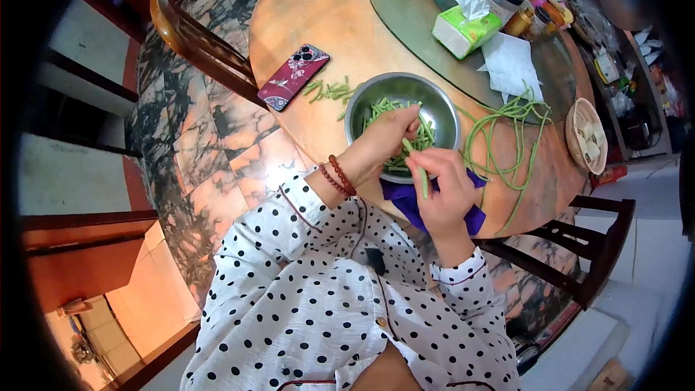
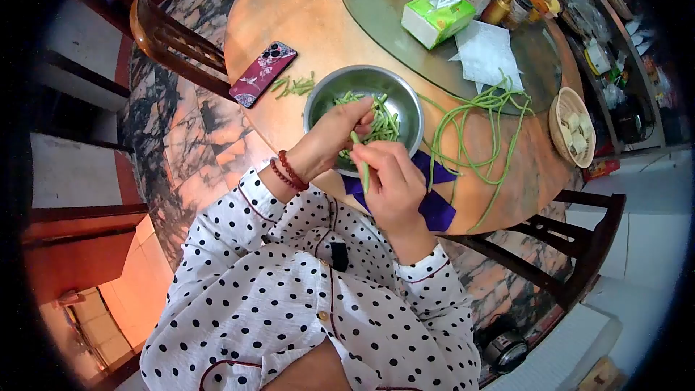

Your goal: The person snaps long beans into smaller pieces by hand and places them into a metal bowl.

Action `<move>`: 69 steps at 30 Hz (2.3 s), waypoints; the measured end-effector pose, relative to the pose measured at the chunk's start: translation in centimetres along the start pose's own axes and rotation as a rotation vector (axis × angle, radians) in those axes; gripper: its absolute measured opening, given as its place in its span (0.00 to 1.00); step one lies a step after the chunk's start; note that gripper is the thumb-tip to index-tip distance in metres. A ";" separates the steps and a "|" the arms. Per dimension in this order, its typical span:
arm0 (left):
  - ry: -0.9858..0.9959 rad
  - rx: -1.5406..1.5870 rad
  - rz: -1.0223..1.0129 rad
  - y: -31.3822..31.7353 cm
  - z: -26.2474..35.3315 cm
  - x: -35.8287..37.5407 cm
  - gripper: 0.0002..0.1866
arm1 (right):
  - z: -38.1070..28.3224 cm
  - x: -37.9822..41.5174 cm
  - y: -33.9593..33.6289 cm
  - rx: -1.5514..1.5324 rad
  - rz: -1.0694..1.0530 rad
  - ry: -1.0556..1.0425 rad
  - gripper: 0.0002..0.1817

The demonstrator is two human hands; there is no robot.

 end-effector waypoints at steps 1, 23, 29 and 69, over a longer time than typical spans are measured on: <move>0.008 0.008 -0.016 0.1 0.2 0.2 0.21 | 0.6 -0.1 0.0 -0.024 -0.004 0.060 0.08; 0.028 -0.034 -0.005 -0.5 -0.6 -0.6 0.19 | 5.0 0.3 1.3 -0.597 0.029 0.589 0.06; 0.614 -0.908 0.113 -1.0 1.5 -0.7 0.13 | 8.4 1.2 0.8 -0.482 -0.065 0.833 0.05; 0.330 0.038 0.149 -1.9 1.5 3.2 0.06 | 7.8 1.2 2.2 -0.952 0.245 0.913 0.06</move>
Point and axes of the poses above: each hand's wrist, its own x-axis away from the middle knuckle, its own y-axis out of the palm, z = x × y, the point moved 5 cm from there along -x, towards the middle knuckle, and after that the axes turned 1 degree about y, right-handed, at the moved point
